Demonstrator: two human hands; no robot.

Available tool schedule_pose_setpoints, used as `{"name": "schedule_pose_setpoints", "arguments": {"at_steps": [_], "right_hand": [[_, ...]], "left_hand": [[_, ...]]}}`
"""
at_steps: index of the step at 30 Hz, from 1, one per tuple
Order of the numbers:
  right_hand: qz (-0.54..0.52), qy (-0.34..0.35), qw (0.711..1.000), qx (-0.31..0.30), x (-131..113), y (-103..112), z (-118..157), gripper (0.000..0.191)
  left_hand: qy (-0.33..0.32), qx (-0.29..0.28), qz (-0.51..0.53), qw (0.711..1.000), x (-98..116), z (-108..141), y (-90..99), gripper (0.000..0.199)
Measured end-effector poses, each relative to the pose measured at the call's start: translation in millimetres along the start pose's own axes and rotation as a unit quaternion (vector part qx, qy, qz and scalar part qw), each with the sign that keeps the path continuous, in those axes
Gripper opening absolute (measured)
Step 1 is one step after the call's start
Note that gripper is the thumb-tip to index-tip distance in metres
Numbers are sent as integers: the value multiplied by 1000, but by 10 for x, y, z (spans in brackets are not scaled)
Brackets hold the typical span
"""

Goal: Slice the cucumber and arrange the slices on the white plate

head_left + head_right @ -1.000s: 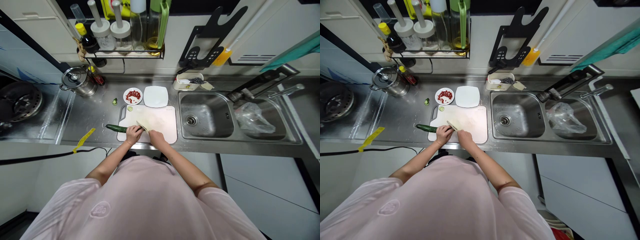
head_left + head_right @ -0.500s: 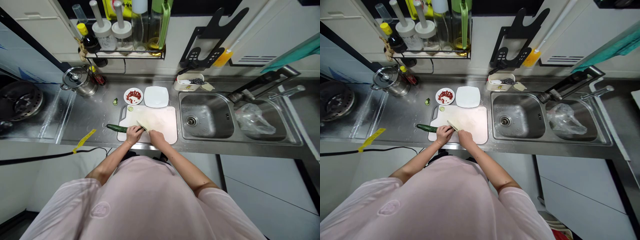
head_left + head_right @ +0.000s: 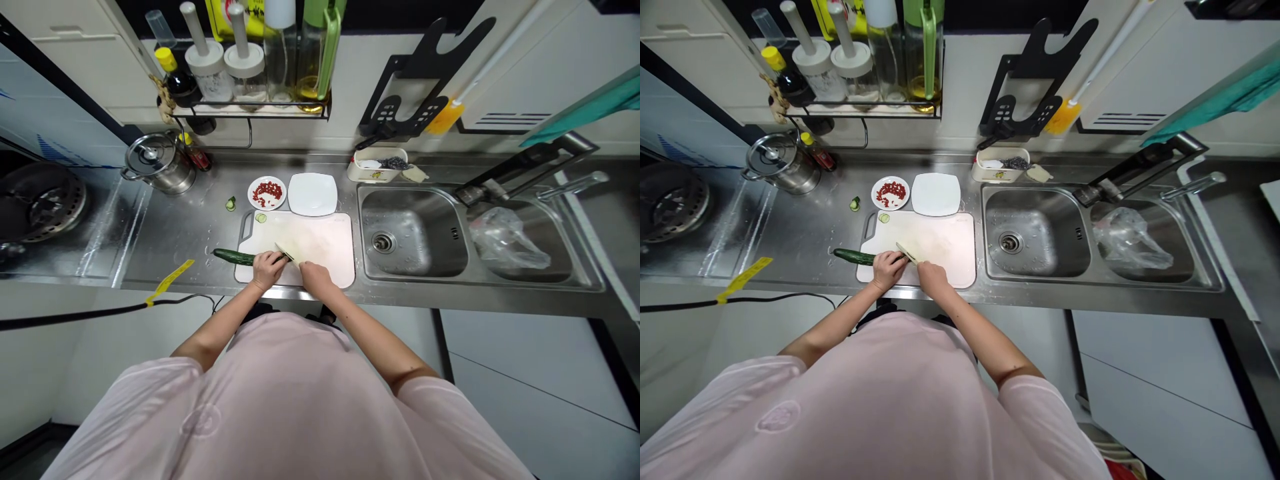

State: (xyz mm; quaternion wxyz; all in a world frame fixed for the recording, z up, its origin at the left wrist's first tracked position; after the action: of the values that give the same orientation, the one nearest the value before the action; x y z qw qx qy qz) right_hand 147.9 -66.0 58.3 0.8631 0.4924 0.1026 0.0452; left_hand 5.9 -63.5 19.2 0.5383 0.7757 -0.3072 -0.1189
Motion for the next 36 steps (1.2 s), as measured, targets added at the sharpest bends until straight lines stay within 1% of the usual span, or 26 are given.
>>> {"name": "schedule_pose_setpoints", "arguments": {"at_steps": [3,7,13,19,26,31,36], "right_hand": [[2,-2,1000,1,9,-16,5,25],[-2,1,1000,11,-19,-8,-57,27],[-2,3,1000,4,30,-23,-34,25],[-5,0,1000,1,-20,18,-65,27],[2,1,1000,-1,26,-30,-37,25],[-4,5,1000,8,-4,-22,-87,27],[-4,5,1000,7,30,-37,-61,26]], "left_hand": [[-1,0,-2,1000,3,-6,1,23],[3,-3,0,1000,0,-3,-11,23],[25,-34,13,999,-15,6,-41,25],[39,-58,20,997,-22,-1,-41,26],[39,-57,24,997,-38,12,-62,27],[36,-56,22,998,-38,20,-69,28],[32,-49,17,998,-40,24,-75,28]]}}
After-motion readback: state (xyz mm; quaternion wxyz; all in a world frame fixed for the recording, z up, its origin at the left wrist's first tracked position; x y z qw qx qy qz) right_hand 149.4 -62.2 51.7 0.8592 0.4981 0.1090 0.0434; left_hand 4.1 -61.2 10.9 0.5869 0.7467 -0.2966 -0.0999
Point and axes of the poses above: each hand's wrist, its own z-axis away from the middle knuckle, its own y-axis out of the back of the hand, x = y × z, the point moved 6 cm from there along -z, towards the middle knuckle, and after that the axes turned 11 degrees about -y, right-handed, at the moved point
